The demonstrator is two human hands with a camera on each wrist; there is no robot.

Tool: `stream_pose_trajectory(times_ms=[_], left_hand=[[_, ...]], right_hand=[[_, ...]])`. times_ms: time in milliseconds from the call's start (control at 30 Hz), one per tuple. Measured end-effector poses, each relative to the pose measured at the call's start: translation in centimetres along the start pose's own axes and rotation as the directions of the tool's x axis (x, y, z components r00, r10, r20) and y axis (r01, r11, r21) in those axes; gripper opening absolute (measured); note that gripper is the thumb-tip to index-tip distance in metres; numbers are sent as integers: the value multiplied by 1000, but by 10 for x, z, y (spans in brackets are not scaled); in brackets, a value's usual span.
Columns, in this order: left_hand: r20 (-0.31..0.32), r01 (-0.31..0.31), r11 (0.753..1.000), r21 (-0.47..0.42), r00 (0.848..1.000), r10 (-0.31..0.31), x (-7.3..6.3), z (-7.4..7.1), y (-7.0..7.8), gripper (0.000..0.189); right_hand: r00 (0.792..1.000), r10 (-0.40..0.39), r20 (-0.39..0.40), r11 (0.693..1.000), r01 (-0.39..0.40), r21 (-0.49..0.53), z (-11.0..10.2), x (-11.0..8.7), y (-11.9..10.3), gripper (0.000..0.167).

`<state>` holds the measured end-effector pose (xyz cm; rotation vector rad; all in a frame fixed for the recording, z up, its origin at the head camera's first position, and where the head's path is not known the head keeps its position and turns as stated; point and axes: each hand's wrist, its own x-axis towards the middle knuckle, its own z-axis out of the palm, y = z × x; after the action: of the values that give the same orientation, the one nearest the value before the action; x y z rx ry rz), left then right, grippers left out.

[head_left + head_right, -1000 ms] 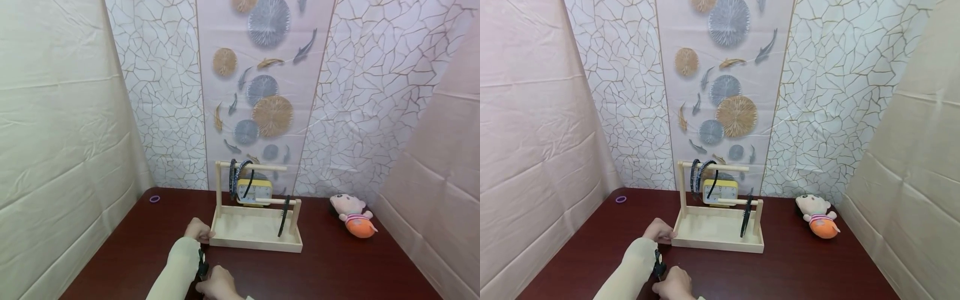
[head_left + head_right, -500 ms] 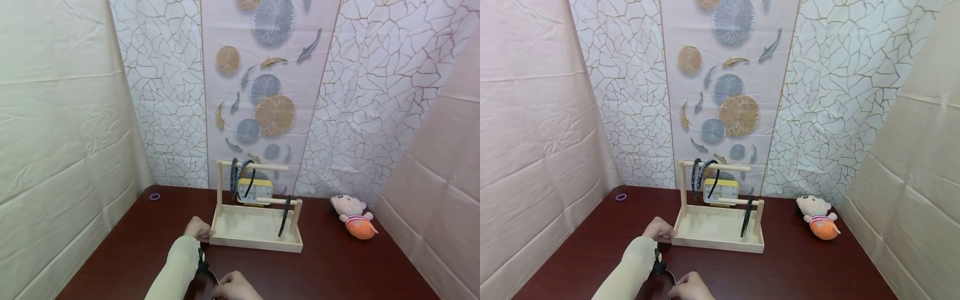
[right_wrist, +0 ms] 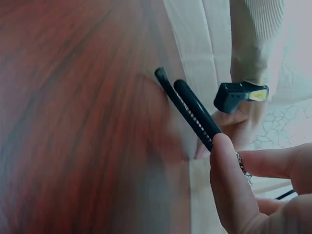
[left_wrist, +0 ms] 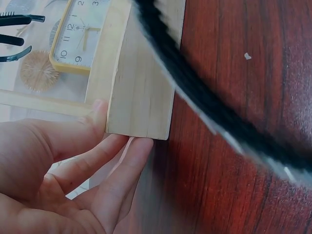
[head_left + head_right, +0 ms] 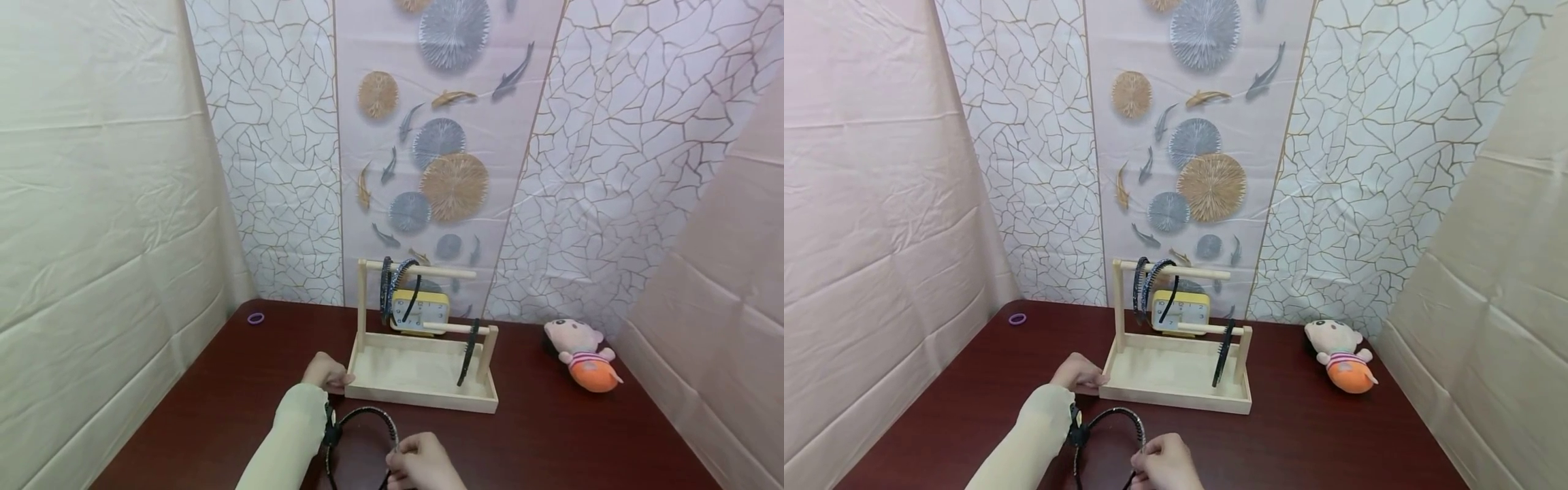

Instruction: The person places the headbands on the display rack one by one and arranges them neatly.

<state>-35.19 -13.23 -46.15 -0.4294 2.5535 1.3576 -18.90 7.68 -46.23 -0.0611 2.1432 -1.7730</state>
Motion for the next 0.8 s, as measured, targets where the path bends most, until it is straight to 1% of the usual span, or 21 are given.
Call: stream_pose_trajectory(times_ms=[133,200,267,367,467,567,633,767,800], left_hand=[[23,5,997,-83,1000,-3,1,-1,0,24],[29,3,996,-94,1000,0,1,-2,1,25],[33,-2,995,-101,999,6,0,-2,1,23],[36,-4,995,-103,999,8,-1,-2,1,25],[34,-4,994,-111,999,8,-1,-1,0,24],[20,1,995,-101,1000,2,-1,-1,-1,23],[13,-5,998,-56,1000,5,1,-1,-2,22],[1,1,1000,-13,1000,-1,4,-1,-5,20],[1,2,1000,-25,1000,-2,4,0,-5,21]], right_hand=[[995,-80,-61,996,79,-30,-9,-2,-6,12],[988,-125,-90,991,119,-67,-13,-2,-10,13],[976,-171,-136,980,154,-128,-16,-1,-14,12],[945,-247,-215,950,192,-244,-21,0,-21,9],[915,-290,-281,921,188,-341,-28,5,-30,9],[893,-307,-328,907,170,-385,-34,12,-39,10],[876,-321,-359,898,162,-409,-38,17,-43,10],[825,-379,-420,861,147,-487,-45,29,-50,10],[813,-391,-432,853,144,-501,-46,33,-51,10]])
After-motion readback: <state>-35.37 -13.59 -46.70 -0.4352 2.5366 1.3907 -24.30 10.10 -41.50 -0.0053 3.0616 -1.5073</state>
